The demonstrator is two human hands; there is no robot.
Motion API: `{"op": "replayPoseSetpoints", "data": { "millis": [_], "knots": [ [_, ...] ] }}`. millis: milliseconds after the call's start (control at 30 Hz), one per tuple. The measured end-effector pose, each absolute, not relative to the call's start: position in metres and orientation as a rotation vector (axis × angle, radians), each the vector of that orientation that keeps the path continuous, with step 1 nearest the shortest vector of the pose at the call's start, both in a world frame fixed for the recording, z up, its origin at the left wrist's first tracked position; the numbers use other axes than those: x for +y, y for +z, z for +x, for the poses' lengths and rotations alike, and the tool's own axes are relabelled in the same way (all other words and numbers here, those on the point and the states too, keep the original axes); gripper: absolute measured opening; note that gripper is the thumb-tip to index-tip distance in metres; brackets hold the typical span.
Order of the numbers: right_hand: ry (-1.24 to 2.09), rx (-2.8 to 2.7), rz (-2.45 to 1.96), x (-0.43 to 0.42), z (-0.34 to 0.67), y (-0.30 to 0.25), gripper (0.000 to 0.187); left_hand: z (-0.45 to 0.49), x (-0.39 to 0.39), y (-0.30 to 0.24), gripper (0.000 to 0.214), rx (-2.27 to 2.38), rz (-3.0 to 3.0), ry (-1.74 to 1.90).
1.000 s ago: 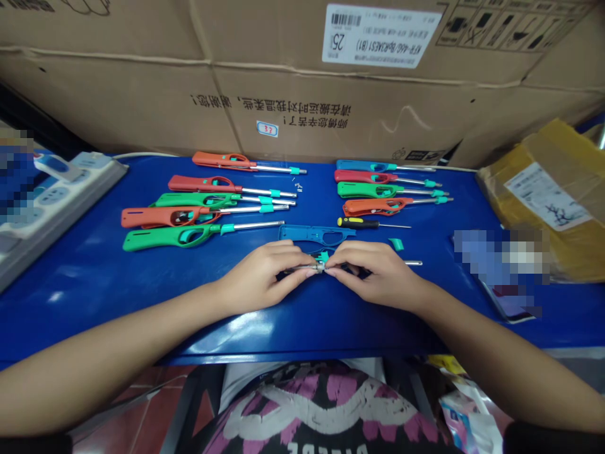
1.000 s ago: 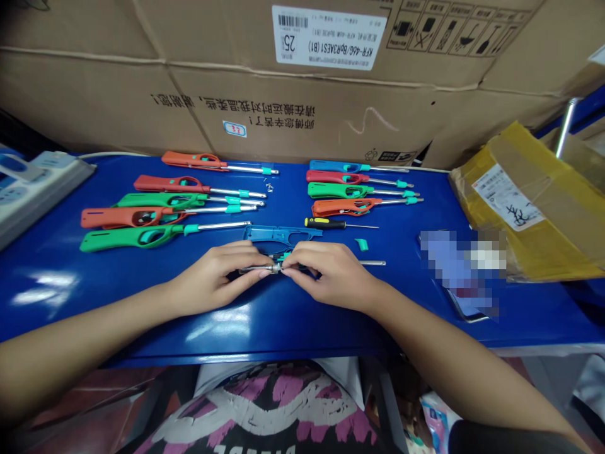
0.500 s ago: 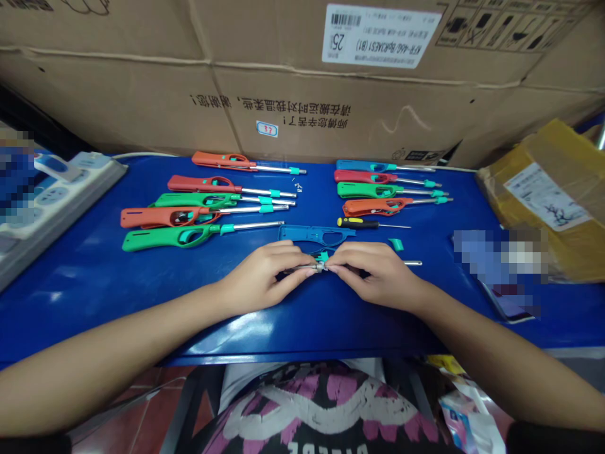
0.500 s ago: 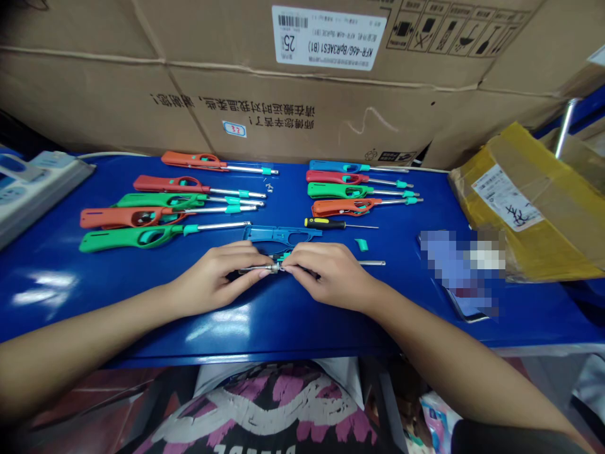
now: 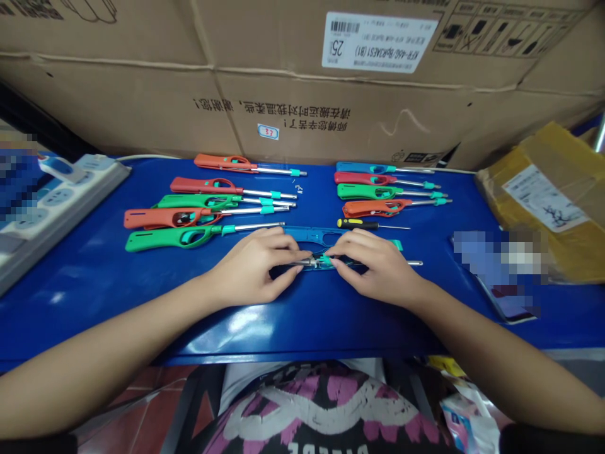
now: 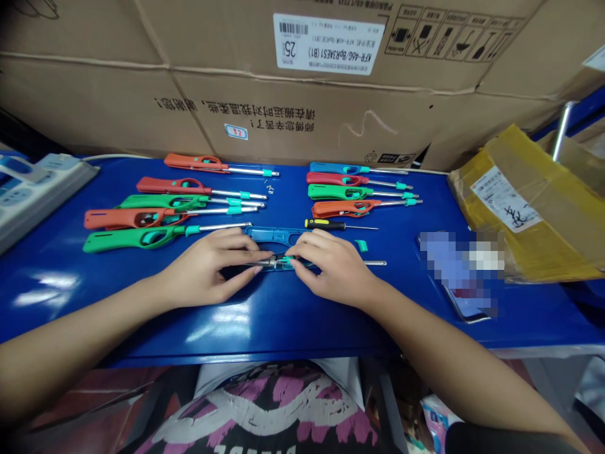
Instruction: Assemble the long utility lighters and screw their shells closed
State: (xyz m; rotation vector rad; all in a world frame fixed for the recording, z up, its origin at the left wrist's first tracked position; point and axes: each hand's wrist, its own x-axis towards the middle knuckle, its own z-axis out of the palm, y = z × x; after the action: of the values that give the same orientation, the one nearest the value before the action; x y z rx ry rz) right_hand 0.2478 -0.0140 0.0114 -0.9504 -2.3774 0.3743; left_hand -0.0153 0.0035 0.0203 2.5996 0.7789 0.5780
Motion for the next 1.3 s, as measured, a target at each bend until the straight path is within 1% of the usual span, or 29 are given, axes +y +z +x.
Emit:
{"op": "replayPoseSetpoints", "data": {
  "millis": [233, 500, 633, 767, 900, 1200, 1300],
  "knots": [
    [0.367, -2.392, -0.951, -0.012, 0.248, 0.011, 0.017, -0.021, 0.006, 0.027, 0.032, 0.732, 2.843, 0.409],
    [0.357, -2.419, -0.938, -0.011, 0.250, 0.013, 0.018, -0.020, 0.008, 0.024, 0.025, 0.751, 2.805, 0.460],
    [0.294, -2.550, -0.877, -0.012, 0.250, 0.016, 0.026, -0.019, 0.009, 0.020, 0.018, 0.814, 2.604, 0.512],
    [0.188, -2.779, -0.817, -0.015, 0.251, 0.016, 0.036, -0.018, 0.010, 0.017, 0.017, 0.899, 2.431, 0.546],
    [0.135, -2.864, -0.819, -0.015, 0.251, 0.015, 0.040, -0.018, 0.011, 0.016, 0.015, 0.894, 2.413, 0.551],
    [0.259, -2.882, -0.897, -0.017, 0.251, 0.014, 0.044, -0.019, 0.009, 0.019, 0.014, 0.908, 2.449, 0.533],
    [0.282, -2.854, -0.904, -0.016, 0.253, 0.015, 0.051, -0.019, 0.007, 0.023, 0.016, 0.924, 2.558, 0.513]
  ]
}}
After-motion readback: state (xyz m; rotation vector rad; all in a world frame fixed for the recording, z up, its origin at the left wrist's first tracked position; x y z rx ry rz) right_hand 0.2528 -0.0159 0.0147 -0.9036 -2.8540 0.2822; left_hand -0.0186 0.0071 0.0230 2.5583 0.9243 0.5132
